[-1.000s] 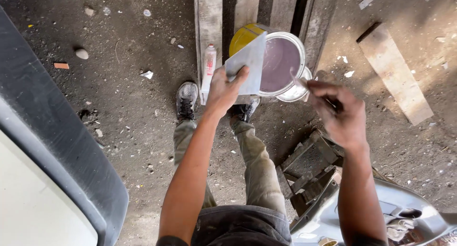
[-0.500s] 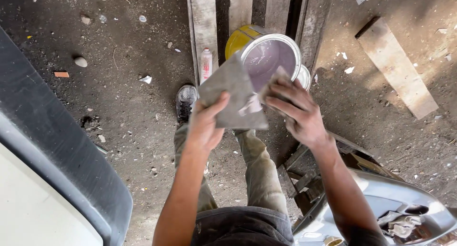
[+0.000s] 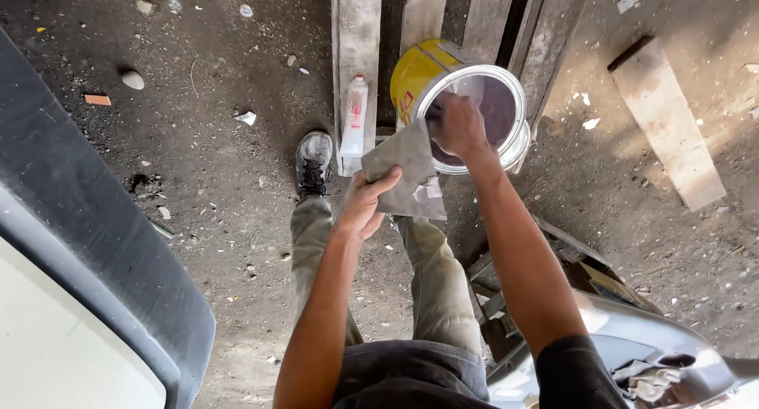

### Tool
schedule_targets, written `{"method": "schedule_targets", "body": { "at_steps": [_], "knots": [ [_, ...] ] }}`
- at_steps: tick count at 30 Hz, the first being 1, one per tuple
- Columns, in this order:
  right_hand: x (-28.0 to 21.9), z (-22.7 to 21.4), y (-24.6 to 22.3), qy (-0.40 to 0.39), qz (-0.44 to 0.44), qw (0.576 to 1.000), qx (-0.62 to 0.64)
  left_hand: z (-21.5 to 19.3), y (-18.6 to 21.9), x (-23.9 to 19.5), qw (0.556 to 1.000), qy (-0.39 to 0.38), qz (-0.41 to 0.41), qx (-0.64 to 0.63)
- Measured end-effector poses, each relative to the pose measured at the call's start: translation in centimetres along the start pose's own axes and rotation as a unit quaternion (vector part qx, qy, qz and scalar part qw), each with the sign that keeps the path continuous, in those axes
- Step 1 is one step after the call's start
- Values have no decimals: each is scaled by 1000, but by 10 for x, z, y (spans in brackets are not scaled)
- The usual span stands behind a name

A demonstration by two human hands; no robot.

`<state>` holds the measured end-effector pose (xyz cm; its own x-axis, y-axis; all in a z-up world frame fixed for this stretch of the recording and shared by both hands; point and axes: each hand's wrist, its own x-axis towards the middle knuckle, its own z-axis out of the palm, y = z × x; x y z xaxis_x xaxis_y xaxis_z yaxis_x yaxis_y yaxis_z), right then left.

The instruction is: The person mixes a pink substance on a metal putty knife using a smaller scraper, then applies the mixture to a grey car bumper. They smooth the applied substance with the putty knife and subsequently sand the area with a sanding block.

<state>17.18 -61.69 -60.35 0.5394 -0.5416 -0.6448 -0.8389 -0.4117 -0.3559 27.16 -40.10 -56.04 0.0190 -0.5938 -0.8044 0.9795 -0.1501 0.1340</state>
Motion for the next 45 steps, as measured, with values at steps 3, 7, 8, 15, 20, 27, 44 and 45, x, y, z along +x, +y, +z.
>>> {"method": "schedule_targets", "body": {
  "at_steps": [3, 7, 8, 15, 20, 27, 44, 45],
  "knots": [
    [-19, -24, 1, 49, -46, 994, 82, -38, 5, -3, 999, -8, 34, 33],
    [-7, -11, 13, 65, 54, 996, -41, -16, 33, -16, 998, 10, 46, 48],
    [7, 22, 37, -14, 66, 991, -117, -15, 34, -17, 997, 26, 50, 45],
    [-31, -48, -2, -26, -32, 999, -7, -3, 46, -25, 987, 31, 99, 124],
    [-98, -99, 0, 45, -106, 990, 86, 10, 50, -13, 955, 45, 130, 262],
    [-172, -138, -4, 85, -189, 968, 141, 51, 53, 5, 887, 55, 132, 439],
    [-153, -72, 7, 177, -204, 961, 63, 75, 72, -66, 993, -46, 106, -35],
    [-142, -64, 16, 156, -144, 974, 80, 65, 76, -68, 990, -49, 127, -20]
  ]
}}
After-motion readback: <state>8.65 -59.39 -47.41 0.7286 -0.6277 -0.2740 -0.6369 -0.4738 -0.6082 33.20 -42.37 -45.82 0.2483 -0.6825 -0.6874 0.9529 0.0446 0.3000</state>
